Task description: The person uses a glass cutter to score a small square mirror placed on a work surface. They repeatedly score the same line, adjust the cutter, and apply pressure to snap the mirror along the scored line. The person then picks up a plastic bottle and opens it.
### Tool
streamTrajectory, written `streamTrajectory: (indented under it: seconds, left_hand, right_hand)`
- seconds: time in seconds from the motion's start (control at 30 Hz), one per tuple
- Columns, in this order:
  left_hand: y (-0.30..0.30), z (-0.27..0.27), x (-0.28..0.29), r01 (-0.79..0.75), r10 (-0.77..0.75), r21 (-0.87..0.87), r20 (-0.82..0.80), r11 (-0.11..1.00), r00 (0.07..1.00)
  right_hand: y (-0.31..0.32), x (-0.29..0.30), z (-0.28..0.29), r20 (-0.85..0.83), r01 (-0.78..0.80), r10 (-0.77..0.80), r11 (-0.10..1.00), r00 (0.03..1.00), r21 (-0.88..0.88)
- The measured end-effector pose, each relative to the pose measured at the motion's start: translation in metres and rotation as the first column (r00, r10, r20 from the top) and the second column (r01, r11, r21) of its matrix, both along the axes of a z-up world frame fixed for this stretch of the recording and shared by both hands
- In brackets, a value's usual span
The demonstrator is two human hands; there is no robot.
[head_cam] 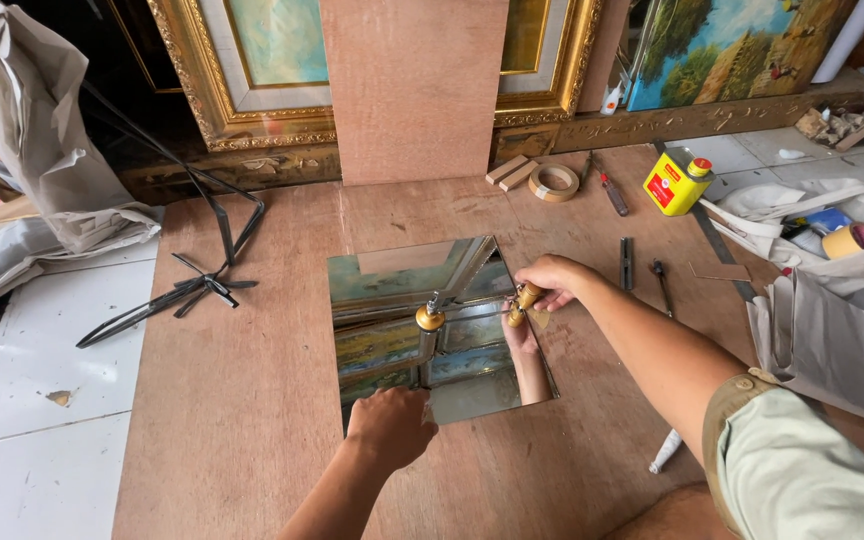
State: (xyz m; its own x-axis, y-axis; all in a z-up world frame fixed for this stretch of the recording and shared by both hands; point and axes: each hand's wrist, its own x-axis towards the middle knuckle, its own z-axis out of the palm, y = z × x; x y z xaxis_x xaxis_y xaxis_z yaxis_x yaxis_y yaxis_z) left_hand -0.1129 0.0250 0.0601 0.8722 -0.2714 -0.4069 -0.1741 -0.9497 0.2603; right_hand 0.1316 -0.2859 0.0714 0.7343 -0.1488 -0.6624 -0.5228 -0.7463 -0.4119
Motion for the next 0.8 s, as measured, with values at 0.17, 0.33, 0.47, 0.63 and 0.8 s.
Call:
streamTrajectory:
  seconds: [0.17, 0.33, 0.47, 0.63, 0.8]
  left_hand:
    - [-0.002, 0.002, -0.001, -0.011, 0.011, -0.006, -0.011, 1.0, 1.0]
    - [0.001, -0.002, -0.002, -0.008, 0.008, -0.009, -0.005, 1.0, 1.0]
    - [0.01, -0.004, 0.001, -0.015, 0.015, 0.064, -0.009, 0.998, 1.0]
    - [0.009, 0.007, 0.002, -0.029, 0.056, 0.151, -0.173, 0.988, 0.983]
    - [0.008, 0.002, 0.005, 0.009, 0.025, 0.205, -0.165, 0.979, 0.986]
  right_hand:
    - [-0.001, 0.003, 0.004, -0.014, 0.009, -0.009, 1.0, 1.0, 0.009]
    - [-0.004, 0.016, -0.009, -0.052, 0.003, -0.004, 1.0, 0.999, -0.006]
    - [-0.001, 0.015, -0.005, -0.038, 0.013, -0.012, 1.0, 0.999, 0.029]
    - [0.0, 0.012, -0.004, -0.015, 0.041, -0.04, 0.998, 0.999, 0.055]
    - [0.003, 0.014, -0.006, 0.006, 0.049, -0.05, 0.997, 0.999, 0.06]
